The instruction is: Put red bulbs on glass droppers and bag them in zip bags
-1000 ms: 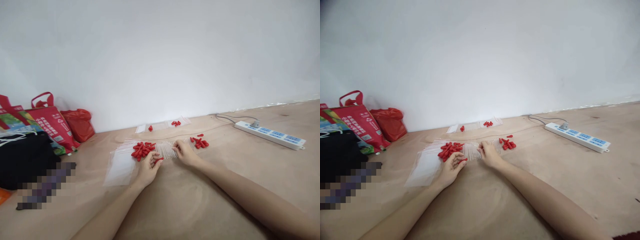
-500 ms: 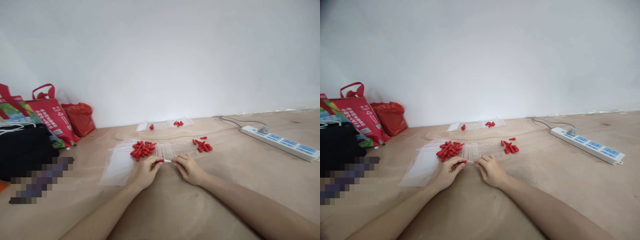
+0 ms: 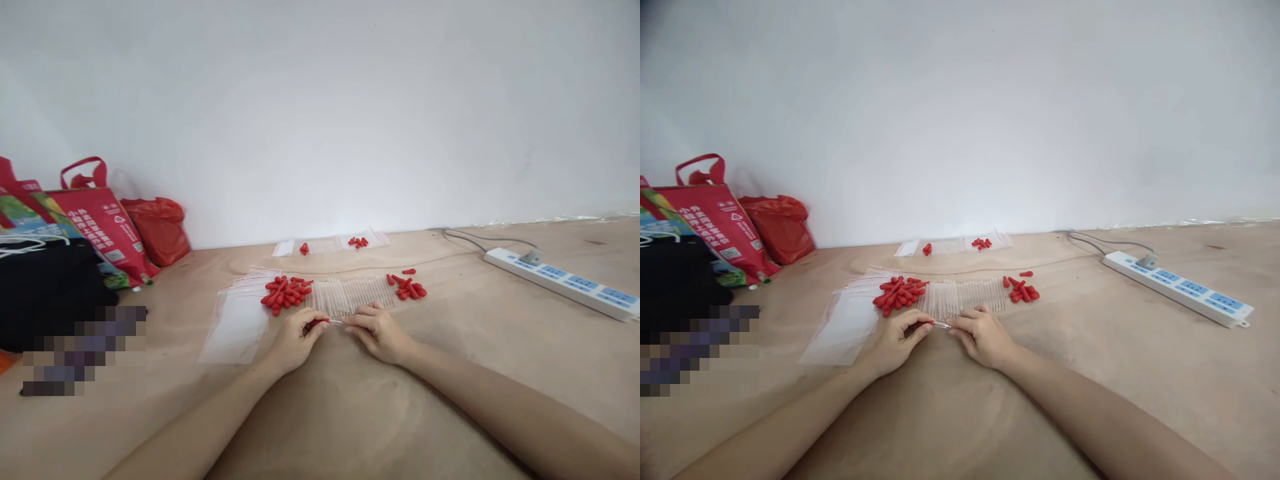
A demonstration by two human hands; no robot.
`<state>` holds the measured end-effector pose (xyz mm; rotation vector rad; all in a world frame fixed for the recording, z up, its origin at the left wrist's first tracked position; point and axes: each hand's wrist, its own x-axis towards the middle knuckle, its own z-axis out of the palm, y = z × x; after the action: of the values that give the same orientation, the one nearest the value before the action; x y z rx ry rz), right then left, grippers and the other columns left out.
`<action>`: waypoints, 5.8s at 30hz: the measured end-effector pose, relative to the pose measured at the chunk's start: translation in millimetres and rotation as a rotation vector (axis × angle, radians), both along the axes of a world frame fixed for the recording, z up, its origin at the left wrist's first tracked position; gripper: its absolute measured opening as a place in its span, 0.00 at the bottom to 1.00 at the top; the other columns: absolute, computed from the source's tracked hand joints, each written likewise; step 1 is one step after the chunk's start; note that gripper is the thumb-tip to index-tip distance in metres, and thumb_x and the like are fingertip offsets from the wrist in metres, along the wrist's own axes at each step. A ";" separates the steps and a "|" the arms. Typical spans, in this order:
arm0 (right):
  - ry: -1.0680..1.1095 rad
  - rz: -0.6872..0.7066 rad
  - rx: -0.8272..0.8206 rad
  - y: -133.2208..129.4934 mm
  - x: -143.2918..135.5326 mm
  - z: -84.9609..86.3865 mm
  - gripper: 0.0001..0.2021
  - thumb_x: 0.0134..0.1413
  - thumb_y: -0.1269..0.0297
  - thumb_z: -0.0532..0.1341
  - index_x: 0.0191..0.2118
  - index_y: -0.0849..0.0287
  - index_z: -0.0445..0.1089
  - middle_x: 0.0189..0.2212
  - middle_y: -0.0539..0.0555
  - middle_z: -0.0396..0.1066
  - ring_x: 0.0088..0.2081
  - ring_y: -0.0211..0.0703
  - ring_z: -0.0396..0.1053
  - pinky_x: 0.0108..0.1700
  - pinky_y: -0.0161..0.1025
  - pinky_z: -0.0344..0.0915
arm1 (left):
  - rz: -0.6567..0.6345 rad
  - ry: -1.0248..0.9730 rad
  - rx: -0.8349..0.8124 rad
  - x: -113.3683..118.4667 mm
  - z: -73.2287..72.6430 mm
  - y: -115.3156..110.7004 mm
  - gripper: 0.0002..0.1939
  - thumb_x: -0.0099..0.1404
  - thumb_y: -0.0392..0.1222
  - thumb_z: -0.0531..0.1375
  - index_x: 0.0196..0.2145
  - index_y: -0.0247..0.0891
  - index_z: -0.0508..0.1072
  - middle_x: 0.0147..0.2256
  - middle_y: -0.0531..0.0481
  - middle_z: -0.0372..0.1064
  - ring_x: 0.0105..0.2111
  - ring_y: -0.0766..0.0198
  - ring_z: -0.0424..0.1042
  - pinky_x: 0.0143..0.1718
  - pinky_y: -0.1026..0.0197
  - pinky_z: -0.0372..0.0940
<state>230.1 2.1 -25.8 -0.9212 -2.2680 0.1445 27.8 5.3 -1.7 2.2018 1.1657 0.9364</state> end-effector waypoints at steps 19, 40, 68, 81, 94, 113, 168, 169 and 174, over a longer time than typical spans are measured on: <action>-0.149 -0.023 0.058 -1.7 -2.1 6.4 0.12 0.57 0.70 0.48 0.34 0.60 0.68 0.26 0.52 0.67 0.28 0.36 0.61 0.34 0.38 0.46 | -0.085 0.128 0.151 0.8 1.5 -5.5 0.08 0.61 0.39 0.52 0.29 0.37 0.71 0.27 0.49 0.68 0.29 0.64 0.67 0.31 0.62 0.61; -0.133 -0.037 -0.001 -3.6 -10.8 11.3 0.11 0.57 0.70 0.48 0.35 0.60 0.67 0.28 0.52 0.68 0.29 0.36 0.61 0.34 0.37 0.46 | -0.118 0.166 0.276 1.3 2.2 -4.7 0.07 0.62 0.38 0.52 0.31 0.37 0.69 0.30 0.49 0.67 0.32 0.63 0.66 0.34 0.62 0.62; -0.116 -0.918 -0.331 43.2 14.0 26.6 0.15 0.51 0.58 0.52 0.41 0.59 0.66 0.33 0.56 0.72 0.39 0.50 0.67 0.45 0.48 0.48 | 0.033 0.241 0.278 0.2 -3.9 4.8 0.04 0.58 0.34 0.54 0.28 0.38 0.68 0.32 0.51 0.61 0.33 0.64 0.65 0.35 0.61 0.63; -0.130 -1.004 -0.405 63.2 77.9 37.9 0.12 0.44 0.55 0.58 0.33 0.56 0.71 0.36 0.55 0.71 0.40 0.48 0.67 0.41 0.44 0.56 | 0.056 0.254 0.253 -0.3 -5.5 5.3 0.03 0.57 0.34 0.55 0.28 0.37 0.69 0.32 0.51 0.61 0.32 0.64 0.65 0.36 0.60 0.62; -0.175 -0.969 -0.469 72.9 82.9 26.6 0.08 0.44 0.66 0.57 0.29 0.60 0.73 0.28 0.57 0.73 0.31 0.42 0.69 0.30 0.34 0.59 | 0.186 0.272 0.306 1.6 -3.9 8.5 0.04 0.57 0.36 0.56 0.27 0.38 0.70 0.31 0.49 0.64 0.34 0.61 0.64 0.38 0.57 0.60; 0.035 -0.922 -0.360 64.7 72.7 48.3 0.08 0.48 0.65 0.57 0.34 0.60 0.71 0.32 0.56 0.73 0.36 0.43 0.69 0.34 0.35 0.60 | 0.610 0.671 0.079 52.1 20.4 55.2 0.16 0.52 0.48 0.56 0.30 0.32 0.74 0.40 0.34 0.67 0.46 0.43 0.61 0.44 0.47 0.53; 0.334 0.060 -0.285 -4.1 -5.3 6.5 0.09 0.52 0.70 0.55 0.38 0.59 0.71 0.31 0.54 0.66 0.34 0.38 0.65 0.39 0.38 0.63 | -0.011 0.243 0.332 -14.9 0.3 -9.1 0.08 0.63 0.35 0.49 0.33 0.37 0.68 0.32 0.50 0.68 0.34 0.63 0.67 0.37 0.59 0.60; 0.336 0.069 -0.284 -3.7 -5.1 5.9 0.09 0.52 0.70 0.56 0.38 0.59 0.71 0.31 0.54 0.66 0.34 0.38 0.65 0.39 0.38 0.63 | -0.013 0.246 0.339 -14.7 0.3 -9.0 0.08 0.63 0.35 0.49 0.33 0.37 0.68 0.32 0.50 0.68 0.34 0.63 0.67 0.37 0.59 0.60; 0.342 0.073 -0.266 -2.4 -5.4 3.1 0.09 0.52 0.67 0.57 0.39 0.58 0.70 0.33 0.55 0.66 0.35 0.39 0.65 0.39 0.39 0.64 | -0.027 0.246 0.382 -14.6 0.1 -9.4 0.08 0.63 0.35 0.50 0.34 0.37 0.69 0.32 0.50 0.69 0.34 0.63 0.67 0.37 0.60 0.59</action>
<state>224.8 -0.3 -22.8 -0.8702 -1.9912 0.6018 13.2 -4.1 -1.6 2.6949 1.1324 0.9619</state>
